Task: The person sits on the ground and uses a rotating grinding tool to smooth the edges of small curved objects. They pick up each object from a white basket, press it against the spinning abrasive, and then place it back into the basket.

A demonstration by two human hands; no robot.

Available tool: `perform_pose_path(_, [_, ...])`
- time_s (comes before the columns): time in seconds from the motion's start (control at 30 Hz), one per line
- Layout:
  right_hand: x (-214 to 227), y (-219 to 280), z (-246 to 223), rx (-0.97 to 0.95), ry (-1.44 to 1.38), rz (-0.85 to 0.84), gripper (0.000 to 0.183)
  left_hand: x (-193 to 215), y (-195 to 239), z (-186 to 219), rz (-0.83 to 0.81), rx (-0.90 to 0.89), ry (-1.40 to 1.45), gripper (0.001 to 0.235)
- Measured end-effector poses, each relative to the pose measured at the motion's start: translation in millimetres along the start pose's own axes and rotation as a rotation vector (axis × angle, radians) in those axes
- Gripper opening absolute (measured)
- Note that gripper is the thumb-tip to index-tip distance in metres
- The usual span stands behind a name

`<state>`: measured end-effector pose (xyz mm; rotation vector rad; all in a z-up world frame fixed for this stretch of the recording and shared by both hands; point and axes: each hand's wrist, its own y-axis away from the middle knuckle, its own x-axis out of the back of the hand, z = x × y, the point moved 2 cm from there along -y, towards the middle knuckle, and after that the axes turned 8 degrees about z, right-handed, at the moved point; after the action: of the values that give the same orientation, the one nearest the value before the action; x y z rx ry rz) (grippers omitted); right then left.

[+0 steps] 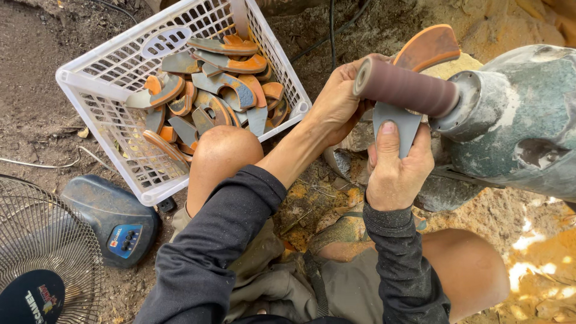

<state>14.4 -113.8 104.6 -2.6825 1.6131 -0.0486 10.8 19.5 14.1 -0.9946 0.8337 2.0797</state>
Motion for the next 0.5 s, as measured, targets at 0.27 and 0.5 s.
perform_pose_path(0.27, [17.6, 3.4, -15.0, -0.085, 0.007, -0.057, 0.026, -2.4, 23.4, 6.5, -0.030, -0.019, -0.069, 0.024])
perform_pose_path(0.5, [30.3, 9.3, -27.5, -0.215, 0.013, -0.143, 0.021, -8.9, 59.3, 17.3, -0.029, 0.045, -0.065, 0.023])
